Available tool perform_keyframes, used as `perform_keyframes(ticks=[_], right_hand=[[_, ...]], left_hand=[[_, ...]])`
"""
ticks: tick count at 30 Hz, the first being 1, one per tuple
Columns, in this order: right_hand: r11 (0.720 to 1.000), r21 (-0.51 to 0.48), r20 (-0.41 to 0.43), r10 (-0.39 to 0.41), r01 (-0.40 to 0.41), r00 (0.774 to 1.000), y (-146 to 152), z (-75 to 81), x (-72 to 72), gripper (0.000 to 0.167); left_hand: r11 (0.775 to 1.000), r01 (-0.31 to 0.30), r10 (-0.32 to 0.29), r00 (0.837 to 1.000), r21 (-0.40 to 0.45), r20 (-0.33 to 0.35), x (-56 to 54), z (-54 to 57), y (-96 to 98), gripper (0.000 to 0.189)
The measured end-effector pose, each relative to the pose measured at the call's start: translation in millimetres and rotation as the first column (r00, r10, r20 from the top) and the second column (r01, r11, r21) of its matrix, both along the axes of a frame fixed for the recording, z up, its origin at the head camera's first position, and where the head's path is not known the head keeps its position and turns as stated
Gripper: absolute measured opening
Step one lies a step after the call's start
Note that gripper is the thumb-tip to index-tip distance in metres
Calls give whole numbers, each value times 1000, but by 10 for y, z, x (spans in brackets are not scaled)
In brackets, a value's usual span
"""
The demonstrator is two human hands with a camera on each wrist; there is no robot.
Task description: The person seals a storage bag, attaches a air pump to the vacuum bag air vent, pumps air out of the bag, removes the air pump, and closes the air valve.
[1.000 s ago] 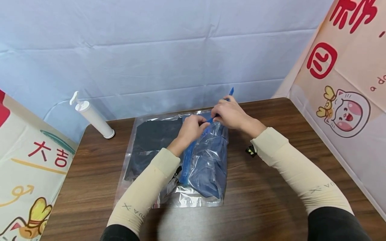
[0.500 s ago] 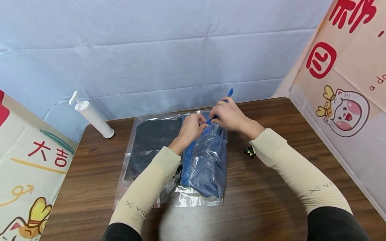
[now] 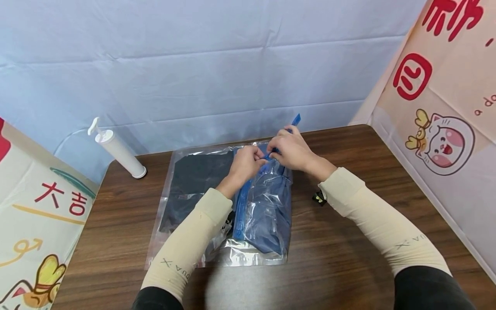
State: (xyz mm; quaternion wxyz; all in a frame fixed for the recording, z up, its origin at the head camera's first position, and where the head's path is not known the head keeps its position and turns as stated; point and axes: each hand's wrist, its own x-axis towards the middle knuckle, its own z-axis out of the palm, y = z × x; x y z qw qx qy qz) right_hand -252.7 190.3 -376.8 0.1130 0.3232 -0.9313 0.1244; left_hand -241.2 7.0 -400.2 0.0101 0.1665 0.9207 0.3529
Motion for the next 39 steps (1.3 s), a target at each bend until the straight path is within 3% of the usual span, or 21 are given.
perform_keyframes(ticks=[12, 24, 33, 39], right_hand=[[1000, 3, -26, 16, -16, 1000, 0, -12, 5, 6], [998, 8, -218, 67, -67, 974, -22, -176, 8, 12], [995, 16, -122, 99, -98, 988, 96, -79, -17, 10], [994, -5, -128, 112, -114, 985, 105, -58, -13, 7]], left_hand=[[1000, 0, 0, 1000, 7, -29, 3, -27, -14, 12], [998, 30, -25, 995, 61, -94, -1, -90, -4, 16], [991, 135, -133, 987, 22, -90, -75, -107, -66, 8], [986, 167, -164, 980, 22, -111, -86, -61, -82, 5]])
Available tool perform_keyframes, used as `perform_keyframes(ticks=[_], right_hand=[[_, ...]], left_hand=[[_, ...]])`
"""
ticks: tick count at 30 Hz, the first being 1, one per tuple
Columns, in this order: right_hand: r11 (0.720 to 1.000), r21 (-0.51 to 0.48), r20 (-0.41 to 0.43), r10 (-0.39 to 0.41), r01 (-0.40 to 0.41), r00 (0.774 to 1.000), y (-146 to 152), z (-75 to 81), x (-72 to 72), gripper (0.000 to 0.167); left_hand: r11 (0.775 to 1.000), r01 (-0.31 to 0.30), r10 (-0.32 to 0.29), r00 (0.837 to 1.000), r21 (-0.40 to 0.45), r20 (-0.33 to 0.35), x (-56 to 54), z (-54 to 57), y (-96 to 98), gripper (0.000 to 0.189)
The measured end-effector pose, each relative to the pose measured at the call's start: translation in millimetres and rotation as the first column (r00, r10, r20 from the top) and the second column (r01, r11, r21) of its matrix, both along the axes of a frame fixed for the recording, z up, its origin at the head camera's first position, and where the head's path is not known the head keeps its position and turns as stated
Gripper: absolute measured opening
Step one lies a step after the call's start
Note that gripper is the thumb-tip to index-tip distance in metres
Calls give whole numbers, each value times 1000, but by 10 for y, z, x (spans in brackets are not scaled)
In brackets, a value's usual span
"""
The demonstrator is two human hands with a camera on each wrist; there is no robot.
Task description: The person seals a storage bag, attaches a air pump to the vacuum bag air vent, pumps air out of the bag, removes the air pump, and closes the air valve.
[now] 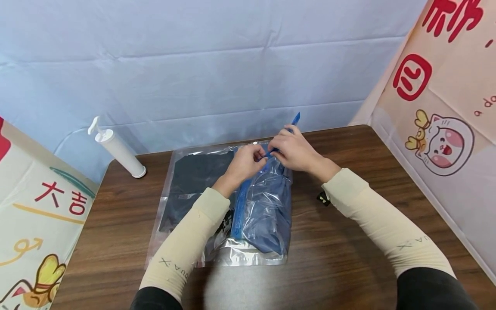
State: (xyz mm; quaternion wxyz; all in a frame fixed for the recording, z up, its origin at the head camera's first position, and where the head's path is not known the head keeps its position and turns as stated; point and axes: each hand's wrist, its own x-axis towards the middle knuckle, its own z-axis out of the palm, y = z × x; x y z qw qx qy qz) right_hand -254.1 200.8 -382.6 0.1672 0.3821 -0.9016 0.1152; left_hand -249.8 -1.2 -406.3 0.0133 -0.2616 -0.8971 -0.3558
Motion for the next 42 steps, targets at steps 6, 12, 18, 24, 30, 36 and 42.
perform_keyframes(ticks=[6, 12, 18, 24, 30, 36, 42], right_hand=[[1000, -5, -21, -6, 6, 1000, -18, -40, -5, 6], [1000, -13, -28, -6, 6, 1000, -25, -58, -7, 7], [1000, 4, -46, 5, -5, 999, -20, -64, -3, 7], [1000, 10, -56, -9, 10, 998, 10, -56, 9, 7], [1000, 22, -59, -17, 18, 998, -6, -25, 28, 7], [1000, 2, -45, 26, -26, 999, -39, -36, 25, 7], [999, -5, -40, 49, -49, 998, -47, -62, 15, 5]], left_hand=[[1000, 9, -9, 1000, 22, 10, 13, -5, -17, 4], [999, 22, -21, 999, 33, -26, 12, -5, -24, 6], [999, 35, -31, 992, 34, -125, 3, -50, -5, 8], [1000, -5, 5, 1000, 0, -26, 24, -4, -10, 8], [996, -55, 60, 996, -75, 63, 75, 71, -71, 9], [997, -64, 64, 998, -50, 7, 103, 43, -58, 9], [996, -81, 80, 996, -36, -24, 109, 32, -41, 8]])
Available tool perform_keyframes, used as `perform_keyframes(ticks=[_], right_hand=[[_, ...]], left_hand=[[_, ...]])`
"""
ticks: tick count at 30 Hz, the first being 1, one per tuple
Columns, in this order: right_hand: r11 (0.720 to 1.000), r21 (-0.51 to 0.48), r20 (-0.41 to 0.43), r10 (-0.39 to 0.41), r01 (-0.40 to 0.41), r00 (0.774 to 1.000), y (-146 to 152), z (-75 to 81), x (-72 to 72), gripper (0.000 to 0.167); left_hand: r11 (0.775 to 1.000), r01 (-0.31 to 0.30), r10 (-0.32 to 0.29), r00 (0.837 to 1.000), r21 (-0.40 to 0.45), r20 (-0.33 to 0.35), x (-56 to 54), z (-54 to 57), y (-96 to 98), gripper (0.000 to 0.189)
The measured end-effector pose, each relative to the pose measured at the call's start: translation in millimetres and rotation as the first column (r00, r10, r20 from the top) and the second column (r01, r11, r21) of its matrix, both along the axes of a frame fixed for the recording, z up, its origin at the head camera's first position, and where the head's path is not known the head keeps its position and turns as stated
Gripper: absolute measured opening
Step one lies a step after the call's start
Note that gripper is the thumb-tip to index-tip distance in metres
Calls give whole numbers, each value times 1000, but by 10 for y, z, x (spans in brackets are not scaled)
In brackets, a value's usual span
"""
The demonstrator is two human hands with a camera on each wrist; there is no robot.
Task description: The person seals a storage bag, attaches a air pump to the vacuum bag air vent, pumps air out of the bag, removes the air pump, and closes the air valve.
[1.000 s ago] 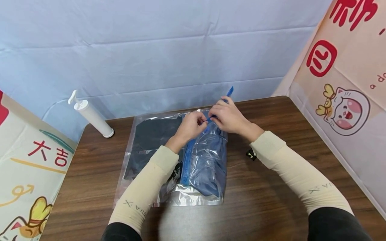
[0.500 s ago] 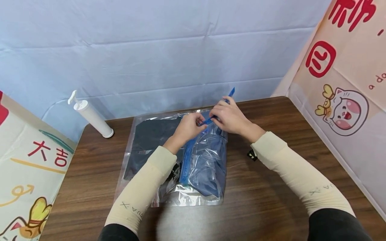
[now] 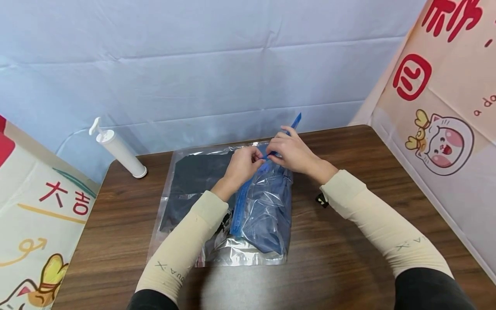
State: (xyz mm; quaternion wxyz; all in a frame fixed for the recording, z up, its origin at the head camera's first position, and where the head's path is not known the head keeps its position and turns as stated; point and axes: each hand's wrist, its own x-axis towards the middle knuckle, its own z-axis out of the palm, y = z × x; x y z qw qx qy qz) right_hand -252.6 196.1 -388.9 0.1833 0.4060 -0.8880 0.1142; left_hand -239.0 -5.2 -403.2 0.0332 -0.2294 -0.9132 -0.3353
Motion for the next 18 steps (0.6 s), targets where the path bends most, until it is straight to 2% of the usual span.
perform_keyframes(ticks=[5, 12, 15, 18], right_hand=[[999, 7, -20, 32, -31, 999, 11, -40, 7, 4], [998, -20, -90, 53, -55, 994, 31, -76, 4, 2], [999, -16, -100, 39, -41, 994, 47, -82, -4, 2], [1000, -6, -99, 19, -20, 995, 57, -72, -12, 3]], left_hand=[[1000, 13, -14, 999, -9, -42, -20, -46, 13, 6], [999, 36, -38, 985, -15, -167, -29, -109, 57, 6], [1000, 16, -15, 990, 5, -140, -12, -108, 52, 4], [1000, -10, 11, 998, 7, -66, 8, -59, 29, 8]])
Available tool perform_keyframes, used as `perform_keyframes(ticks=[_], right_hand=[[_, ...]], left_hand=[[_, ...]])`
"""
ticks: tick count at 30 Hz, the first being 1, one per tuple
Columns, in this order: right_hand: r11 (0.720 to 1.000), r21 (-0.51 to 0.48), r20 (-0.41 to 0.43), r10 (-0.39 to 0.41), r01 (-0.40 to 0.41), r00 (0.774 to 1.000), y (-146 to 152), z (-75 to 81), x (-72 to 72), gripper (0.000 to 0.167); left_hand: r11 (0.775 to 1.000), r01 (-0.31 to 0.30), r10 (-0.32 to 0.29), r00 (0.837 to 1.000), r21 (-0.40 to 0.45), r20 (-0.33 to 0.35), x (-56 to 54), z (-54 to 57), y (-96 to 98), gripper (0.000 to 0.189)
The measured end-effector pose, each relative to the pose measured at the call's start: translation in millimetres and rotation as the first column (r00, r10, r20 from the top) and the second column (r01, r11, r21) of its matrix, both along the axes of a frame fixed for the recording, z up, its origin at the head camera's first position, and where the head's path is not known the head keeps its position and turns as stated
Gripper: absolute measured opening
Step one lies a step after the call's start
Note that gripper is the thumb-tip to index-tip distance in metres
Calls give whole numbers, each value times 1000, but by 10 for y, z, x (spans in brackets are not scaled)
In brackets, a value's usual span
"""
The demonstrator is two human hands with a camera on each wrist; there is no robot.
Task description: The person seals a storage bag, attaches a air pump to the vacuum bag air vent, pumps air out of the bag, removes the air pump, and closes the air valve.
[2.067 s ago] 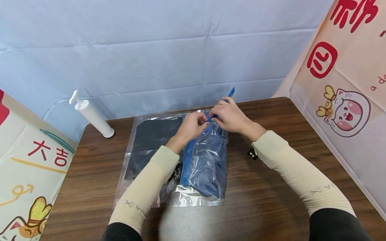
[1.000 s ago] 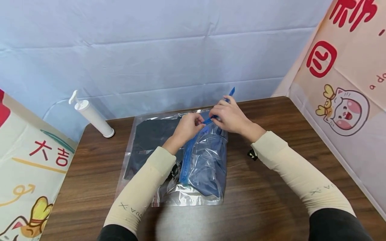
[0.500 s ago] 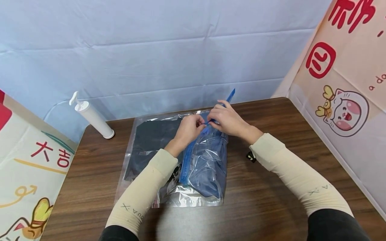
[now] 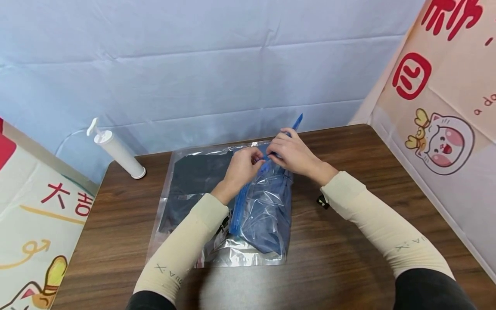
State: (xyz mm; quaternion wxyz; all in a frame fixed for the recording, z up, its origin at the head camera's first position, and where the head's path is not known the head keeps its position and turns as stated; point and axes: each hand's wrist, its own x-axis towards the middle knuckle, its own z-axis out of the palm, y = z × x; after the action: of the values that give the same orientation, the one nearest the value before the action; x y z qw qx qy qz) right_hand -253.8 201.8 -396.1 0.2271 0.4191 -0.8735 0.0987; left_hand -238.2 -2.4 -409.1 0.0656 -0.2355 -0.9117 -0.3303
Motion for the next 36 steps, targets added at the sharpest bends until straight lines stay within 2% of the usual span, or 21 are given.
perform_keyframes(ticks=[4, 7, 13, 17, 20, 25, 27, 30, 36], right_hand=[[1000, 1, 6, -14, 14, 1000, -10, 20, -9, 3], [1000, -8, 5, -8, 8, 1000, -24, 10, -15, 3], [1000, -19, 11, -2, 3, 1000, -71, -21, -15, 3], [1000, 9, 33, -3, 3, 999, -59, 3, -30, 5], [999, 43, 86, -13, 9, 996, -6, 71, -47, 10], [997, 60, 161, -62, 53, 985, 95, 201, -68, 16], [996, 61, 163, -70, 61, 984, 112, 218, -75, 15], [997, 59, 148, -61, 53, 987, 108, 202, -81, 13], [997, 51, 114, -55, 50, 992, 66, 162, -70, 12]], left_hand=[[1000, -19, 20, 997, -16, 77, 26, 100, -57, 10], [999, -29, 32, 995, -32, 99, 36, 115, -68, 8], [982, -38, 54, 995, -186, 84, 26, 44, -6, 12], [979, -54, 66, 996, -198, 53, 31, 24, 8, 11], [981, -30, 41, 998, -192, 54, 35, 32, -8, 10], [975, 23, 4, 992, -221, 123, 15, 116, -36, 9], [969, 39, -1, 989, -244, 151, -4, 168, -32, 8], [960, 61, -18, 987, -274, 158, -43, 236, 6, 12], [968, 86, -52, 988, -235, 148, -86, 303, 122, 11]])
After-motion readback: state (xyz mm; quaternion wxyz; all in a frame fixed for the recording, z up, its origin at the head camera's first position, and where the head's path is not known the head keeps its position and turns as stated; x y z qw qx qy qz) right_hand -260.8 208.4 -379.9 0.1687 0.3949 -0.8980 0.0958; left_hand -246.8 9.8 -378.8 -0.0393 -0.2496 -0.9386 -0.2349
